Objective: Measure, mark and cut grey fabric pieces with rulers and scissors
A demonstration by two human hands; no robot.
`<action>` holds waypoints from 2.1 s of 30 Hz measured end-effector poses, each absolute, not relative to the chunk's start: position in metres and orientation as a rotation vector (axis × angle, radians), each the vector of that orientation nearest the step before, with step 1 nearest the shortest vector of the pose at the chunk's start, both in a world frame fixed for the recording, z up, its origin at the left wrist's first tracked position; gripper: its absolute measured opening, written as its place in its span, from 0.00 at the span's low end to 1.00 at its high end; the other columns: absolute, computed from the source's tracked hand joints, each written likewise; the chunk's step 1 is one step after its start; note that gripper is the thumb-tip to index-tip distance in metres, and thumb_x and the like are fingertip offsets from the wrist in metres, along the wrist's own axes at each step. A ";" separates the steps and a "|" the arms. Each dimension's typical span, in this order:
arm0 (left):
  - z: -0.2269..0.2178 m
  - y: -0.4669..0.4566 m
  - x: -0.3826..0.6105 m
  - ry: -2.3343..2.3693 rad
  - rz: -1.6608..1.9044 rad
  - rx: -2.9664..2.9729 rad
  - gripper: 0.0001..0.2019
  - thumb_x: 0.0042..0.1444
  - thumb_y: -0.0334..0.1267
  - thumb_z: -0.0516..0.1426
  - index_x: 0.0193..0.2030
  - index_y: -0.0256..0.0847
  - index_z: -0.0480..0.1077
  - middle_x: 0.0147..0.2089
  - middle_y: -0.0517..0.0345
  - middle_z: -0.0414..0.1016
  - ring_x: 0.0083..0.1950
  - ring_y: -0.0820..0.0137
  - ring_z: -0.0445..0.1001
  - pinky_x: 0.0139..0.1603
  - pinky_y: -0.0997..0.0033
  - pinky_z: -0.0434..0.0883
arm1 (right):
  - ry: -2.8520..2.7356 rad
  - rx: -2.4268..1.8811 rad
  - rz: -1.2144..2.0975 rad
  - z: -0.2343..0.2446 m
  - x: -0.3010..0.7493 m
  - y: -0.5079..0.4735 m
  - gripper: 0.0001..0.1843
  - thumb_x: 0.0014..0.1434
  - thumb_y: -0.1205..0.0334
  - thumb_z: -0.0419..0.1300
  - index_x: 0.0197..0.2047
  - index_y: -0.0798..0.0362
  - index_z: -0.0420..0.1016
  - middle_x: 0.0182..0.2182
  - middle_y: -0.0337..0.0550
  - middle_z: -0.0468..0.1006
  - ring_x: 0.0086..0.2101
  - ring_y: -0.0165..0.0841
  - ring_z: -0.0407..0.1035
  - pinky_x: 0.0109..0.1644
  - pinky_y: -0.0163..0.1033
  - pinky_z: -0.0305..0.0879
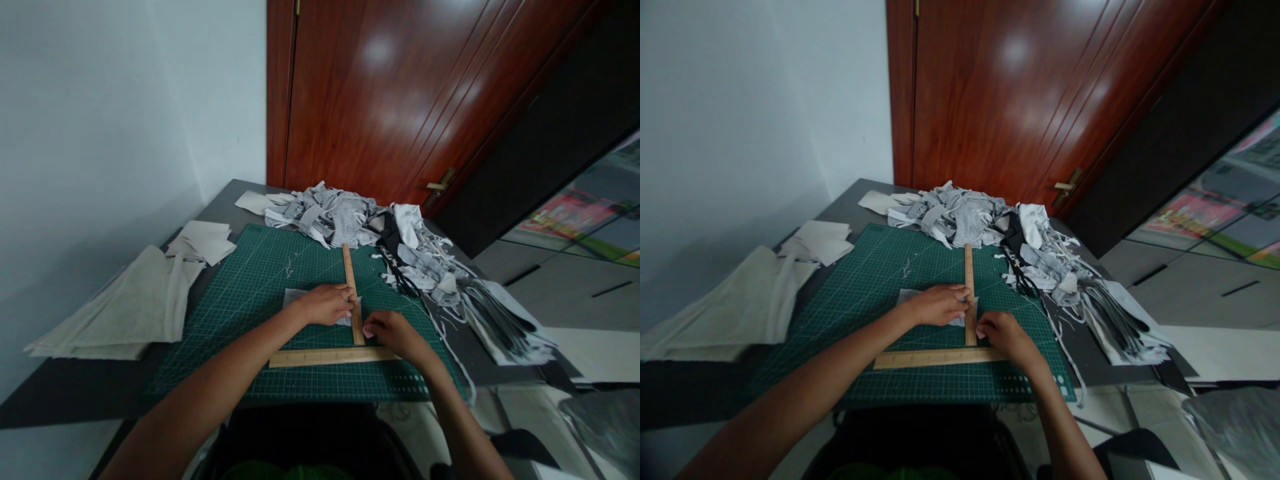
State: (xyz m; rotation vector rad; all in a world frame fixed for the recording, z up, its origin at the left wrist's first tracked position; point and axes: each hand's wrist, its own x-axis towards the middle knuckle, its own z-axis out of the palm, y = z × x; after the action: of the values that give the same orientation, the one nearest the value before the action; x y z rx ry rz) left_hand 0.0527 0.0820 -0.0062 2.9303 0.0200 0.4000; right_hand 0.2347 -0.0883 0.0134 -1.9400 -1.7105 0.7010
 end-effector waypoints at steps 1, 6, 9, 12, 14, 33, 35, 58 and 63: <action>-0.007 0.082 0.053 -0.004 0.415 2.932 0.12 0.68 0.41 0.58 0.54 0.45 0.79 0.62 0.50 0.76 0.66 0.58 0.72 0.65 0.62 0.70 | -1.700 -1.939 0.710 0.011 0.236 -0.091 0.11 0.60 0.63 0.58 0.31 0.52 0.81 0.25 0.39 0.80 0.27 0.32 0.71 0.33 0.35 0.62; -0.007 0.083 0.053 -0.042 0.431 2.902 0.12 0.68 0.39 0.57 0.53 0.44 0.79 0.60 0.50 0.76 0.65 0.59 0.73 0.64 0.63 0.70 | -1.363 -1.834 0.712 -0.005 0.240 -0.107 0.19 0.60 0.46 0.59 0.39 0.53 0.80 0.26 0.41 0.80 0.23 0.33 0.71 0.27 0.35 0.63; -0.007 0.083 0.053 0.003 0.419 2.878 0.12 0.68 0.39 0.58 0.55 0.45 0.78 0.60 0.52 0.76 0.64 0.61 0.73 0.63 0.64 0.70 | -1.245 -1.793 0.650 -0.012 0.241 -0.109 0.25 0.61 0.39 0.58 0.45 0.53 0.78 0.29 0.43 0.81 0.22 0.33 0.72 0.25 0.35 0.64; -0.007 0.084 0.053 -0.045 0.412 2.893 0.11 0.68 0.39 0.57 0.53 0.44 0.78 0.60 0.51 0.76 0.64 0.61 0.73 0.64 0.64 0.70 | -1.256 -1.794 0.548 -0.016 0.241 -0.098 0.22 0.61 0.41 0.58 0.42 0.52 0.78 0.30 0.44 0.82 0.23 0.34 0.74 0.26 0.36 0.67; -0.006 0.084 0.053 -0.060 0.413 2.908 0.12 0.68 0.38 0.57 0.54 0.42 0.78 0.60 0.50 0.76 0.65 0.60 0.73 0.65 0.63 0.69 | -1.287 -1.805 0.474 -0.016 0.239 -0.085 0.18 0.62 0.46 0.58 0.40 0.52 0.79 0.30 0.45 0.82 0.24 0.36 0.76 0.29 0.37 0.69; -0.005 0.079 0.054 0.089 0.369 2.904 0.09 0.67 0.41 0.59 0.45 0.40 0.77 0.59 0.48 0.77 0.65 0.59 0.74 0.67 0.62 0.70 | -1.571 -2.020 0.018 -0.017 0.232 -0.025 0.10 0.63 0.70 0.58 0.37 0.55 0.82 0.33 0.50 0.83 0.36 0.40 0.75 0.41 0.38 0.64; -0.006 0.079 0.054 0.077 0.372 2.925 0.09 0.67 0.42 0.59 0.45 0.40 0.77 0.59 0.48 0.76 0.65 0.59 0.73 0.67 0.62 0.70 | -1.568 -2.036 0.003 -0.017 0.232 -0.026 0.10 0.63 0.70 0.58 0.38 0.55 0.82 0.33 0.50 0.83 0.36 0.40 0.75 0.41 0.38 0.64; -0.006 0.079 0.055 0.090 0.371 2.864 0.09 0.67 0.40 0.59 0.50 0.41 0.77 0.60 0.50 0.75 0.63 0.60 0.74 0.66 0.63 0.69 | -1.701 -2.012 0.160 -0.005 0.223 -0.057 0.14 0.66 0.69 0.55 0.35 0.53 0.82 0.34 0.49 0.85 0.36 0.39 0.78 0.41 0.37 0.64; -0.008 0.081 0.054 0.041 0.408 2.853 0.10 0.67 0.39 0.59 0.51 0.43 0.78 0.62 0.50 0.76 0.65 0.59 0.73 0.65 0.63 0.69 | -1.719 -2.023 0.229 0.002 0.213 -0.084 0.14 0.66 0.67 0.56 0.31 0.51 0.79 0.30 0.47 0.83 0.33 0.38 0.77 0.38 0.37 0.64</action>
State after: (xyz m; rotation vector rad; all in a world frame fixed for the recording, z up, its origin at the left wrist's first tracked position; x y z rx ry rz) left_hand 0.0539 0.0807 -0.0078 2.8526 0.0408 0.4084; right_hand 0.2128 -0.0835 0.0021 -2.0233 -1.7189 0.2287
